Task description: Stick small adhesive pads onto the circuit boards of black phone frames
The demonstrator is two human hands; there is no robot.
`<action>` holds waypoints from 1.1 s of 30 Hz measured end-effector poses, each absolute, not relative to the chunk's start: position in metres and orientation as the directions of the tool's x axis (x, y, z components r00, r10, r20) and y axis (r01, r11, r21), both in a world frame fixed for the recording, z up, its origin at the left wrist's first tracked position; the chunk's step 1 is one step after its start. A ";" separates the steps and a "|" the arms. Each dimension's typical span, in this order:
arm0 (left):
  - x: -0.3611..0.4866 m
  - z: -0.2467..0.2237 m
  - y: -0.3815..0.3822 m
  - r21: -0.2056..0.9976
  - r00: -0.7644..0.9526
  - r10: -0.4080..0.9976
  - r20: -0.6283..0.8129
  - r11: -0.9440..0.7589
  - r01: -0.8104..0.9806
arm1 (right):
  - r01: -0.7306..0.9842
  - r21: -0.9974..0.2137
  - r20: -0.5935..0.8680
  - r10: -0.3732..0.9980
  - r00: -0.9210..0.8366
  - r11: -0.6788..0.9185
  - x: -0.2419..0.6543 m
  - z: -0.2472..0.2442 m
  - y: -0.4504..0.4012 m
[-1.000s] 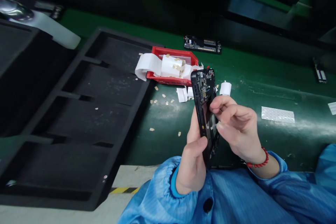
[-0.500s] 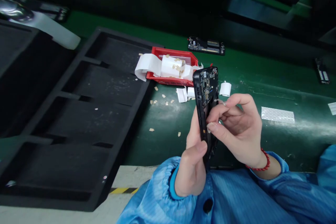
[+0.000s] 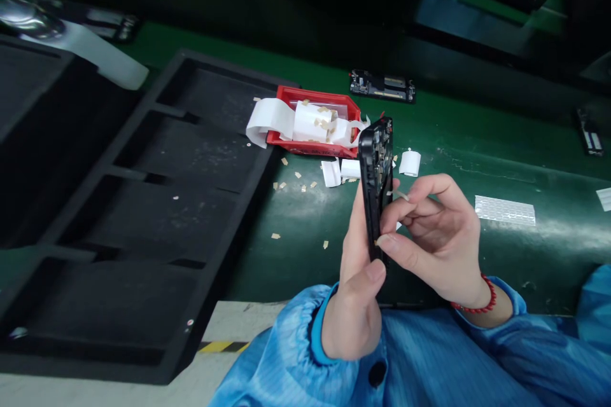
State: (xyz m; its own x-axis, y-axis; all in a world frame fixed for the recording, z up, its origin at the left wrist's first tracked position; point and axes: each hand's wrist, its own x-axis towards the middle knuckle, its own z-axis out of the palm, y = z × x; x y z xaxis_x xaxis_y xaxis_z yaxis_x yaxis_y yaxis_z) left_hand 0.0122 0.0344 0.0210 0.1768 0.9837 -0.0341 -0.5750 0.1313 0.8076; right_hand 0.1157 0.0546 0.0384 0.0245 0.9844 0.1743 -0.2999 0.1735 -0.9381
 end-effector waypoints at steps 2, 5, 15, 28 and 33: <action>0.012 0.021 0.035 0.822 0.169 0.985 -0.019 0.112 -0.559 | -0.287 -0.940 0.180 0.983 0.036 0.183 0.115 0.038 0.053; 0.012 0.022 0.035 0.860 0.152 0.988 -0.008 0.084 -0.503 | -0.217 -0.951 0.202 0.973 0.108 0.221 0.111 0.039 0.048; 0.019 0.015 0.023 0.871 0.021 0.998 -0.067 0.069 -0.486 | -0.220 -0.959 0.151 0.980 0.130 0.177 0.107 0.042 0.046; 0.020 0.033 0.037 0.720 0.072 0.966 -0.248 0.233 -0.654 | -0.136 -0.952 0.235 0.940 0.248 0.274 0.120 0.037 0.046; 0.021 0.026 0.038 0.722 -0.101 0.941 -0.323 0.176 -0.670 | -0.154 -0.963 0.177 0.951 0.252 0.220 0.127 0.022 0.050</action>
State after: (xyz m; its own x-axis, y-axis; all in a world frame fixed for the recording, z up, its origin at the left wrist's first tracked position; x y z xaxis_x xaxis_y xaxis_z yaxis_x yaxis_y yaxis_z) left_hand 0.0206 0.0382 0.0255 -0.1007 0.9410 -0.3231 -0.6696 0.1760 0.7215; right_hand 0.1273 0.0500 0.0221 0.2520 0.9514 0.1771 -0.1537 0.2200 -0.9633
